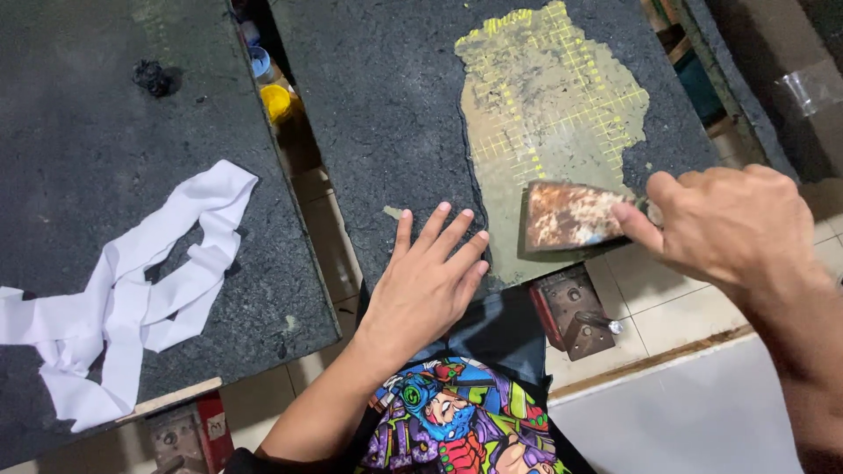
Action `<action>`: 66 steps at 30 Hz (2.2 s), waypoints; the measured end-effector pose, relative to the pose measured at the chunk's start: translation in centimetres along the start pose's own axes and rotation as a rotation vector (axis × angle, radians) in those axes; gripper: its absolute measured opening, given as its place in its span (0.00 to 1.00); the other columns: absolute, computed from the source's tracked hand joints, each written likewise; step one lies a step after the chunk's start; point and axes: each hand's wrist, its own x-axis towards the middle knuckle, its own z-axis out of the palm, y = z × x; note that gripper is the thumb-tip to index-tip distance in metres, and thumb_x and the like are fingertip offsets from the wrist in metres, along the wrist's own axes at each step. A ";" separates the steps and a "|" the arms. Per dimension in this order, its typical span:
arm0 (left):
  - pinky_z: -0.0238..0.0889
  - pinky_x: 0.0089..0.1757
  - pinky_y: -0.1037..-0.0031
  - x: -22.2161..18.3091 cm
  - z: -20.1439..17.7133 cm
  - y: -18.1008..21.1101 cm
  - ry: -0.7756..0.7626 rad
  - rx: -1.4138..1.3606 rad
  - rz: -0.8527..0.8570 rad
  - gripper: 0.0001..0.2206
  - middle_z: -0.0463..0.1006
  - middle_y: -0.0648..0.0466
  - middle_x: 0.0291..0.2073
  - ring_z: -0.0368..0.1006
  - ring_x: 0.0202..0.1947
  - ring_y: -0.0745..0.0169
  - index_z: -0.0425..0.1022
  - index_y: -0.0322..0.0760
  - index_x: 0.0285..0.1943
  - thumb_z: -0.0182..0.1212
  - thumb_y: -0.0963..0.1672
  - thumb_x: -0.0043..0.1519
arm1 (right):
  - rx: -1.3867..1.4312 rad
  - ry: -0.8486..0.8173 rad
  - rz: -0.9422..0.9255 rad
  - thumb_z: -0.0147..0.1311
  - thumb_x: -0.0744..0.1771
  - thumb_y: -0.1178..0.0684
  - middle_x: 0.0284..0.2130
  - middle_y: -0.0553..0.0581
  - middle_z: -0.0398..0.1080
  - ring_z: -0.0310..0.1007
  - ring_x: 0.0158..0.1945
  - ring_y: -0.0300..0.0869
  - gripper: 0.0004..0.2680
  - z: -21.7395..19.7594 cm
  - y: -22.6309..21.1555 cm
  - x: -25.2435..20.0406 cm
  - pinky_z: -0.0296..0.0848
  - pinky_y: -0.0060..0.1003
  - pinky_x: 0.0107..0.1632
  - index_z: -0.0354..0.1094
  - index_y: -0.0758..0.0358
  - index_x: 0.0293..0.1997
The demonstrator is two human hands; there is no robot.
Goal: Scraping dried material off a flat surface using a metal scraper
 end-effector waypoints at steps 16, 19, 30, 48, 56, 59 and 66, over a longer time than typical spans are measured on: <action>0.48 0.64 0.38 -0.1 -0.5 -0.3 -0.048 -0.114 -0.023 0.17 0.72 0.43 0.65 0.63 0.69 0.40 0.73 0.34 0.61 0.51 0.48 0.69 | 0.110 -0.066 -0.016 0.24 0.73 0.36 0.28 0.48 0.79 0.82 0.31 0.41 0.25 -2.8 -3.0 0.8 0.76 0.38 0.44 0.73 0.49 0.28; 0.47 0.66 0.43 0.0 -0.4 0.1 -0.044 -0.131 -0.095 0.20 0.70 0.43 0.67 0.62 0.71 0.46 0.67 0.31 0.68 0.52 0.43 0.66 | 0.005 0.270 0.005 0.33 0.73 0.38 0.17 0.41 0.72 0.77 0.23 0.35 0.24 -0.5 -4.0 0.8 0.72 0.32 0.38 0.67 0.44 0.16; 0.47 0.68 0.46 -0.3 -0.3 -0.6 -0.062 -0.106 -0.066 0.26 0.64 0.36 0.70 0.57 0.73 0.38 0.62 0.26 0.72 0.51 0.42 0.62 | -0.083 0.068 0.021 0.26 0.74 0.34 0.20 0.35 0.70 0.74 0.26 0.32 0.22 -1.0 -1.2 0.5 0.67 0.28 0.38 0.64 0.38 0.23; 0.44 0.68 0.41 0.0 0.0 0.0 -0.110 -0.074 -0.075 0.30 0.59 0.37 0.73 0.51 0.76 0.38 0.59 0.27 0.74 0.50 0.43 0.60 | -0.087 0.811 0.054 0.51 0.67 0.42 0.15 0.42 0.66 0.73 0.23 0.40 0.13 0.5 -4.1 1.6 0.60 0.33 0.36 0.67 0.40 0.18; 0.42 0.69 0.42 0.1 0.2 -0.1 -0.125 -0.090 -0.093 0.31 0.56 0.37 0.75 0.47 0.77 0.38 0.56 0.25 0.75 0.49 0.43 0.61 | -0.084 0.785 0.041 0.49 0.67 0.42 0.17 0.40 0.68 0.72 0.23 0.38 0.14 1.7 -4.2 2.5 0.60 0.32 0.36 0.65 0.39 0.17; 0.43 0.68 0.42 0.3 0.0 0.0 -0.118 -0.062 -0.086 0.31 0.57 0.36 0.74 0.48 0.77 0.38 0.56 0.24 0.74 0.50 0.44 0.60 | -0.074 0.788 0.017 0.49 0.67 0.43 0.16 0.39 0.67 0.71 0.22 0.36 0.14 1.5 -4.1 2.6 0.61 0.31 0.36 0.65 0.40 0.17; 0.43 0.69 0.43 0.3 0.1 0.0 -0.142 -0.028 -0.095 0.32 0.55 0.35 0.75 0.47 0.77 0.37 0.54 0.23 0.75 0.49 0.44 0.60 | -0.044 0.834 0.009 0.51 0.67 0.43 0.16 0.41 0.67 0.70 0.22 0.38 0.14 1.0 -4.0 2.6 0.58 0.33 0.35 0.64 0.41 0.16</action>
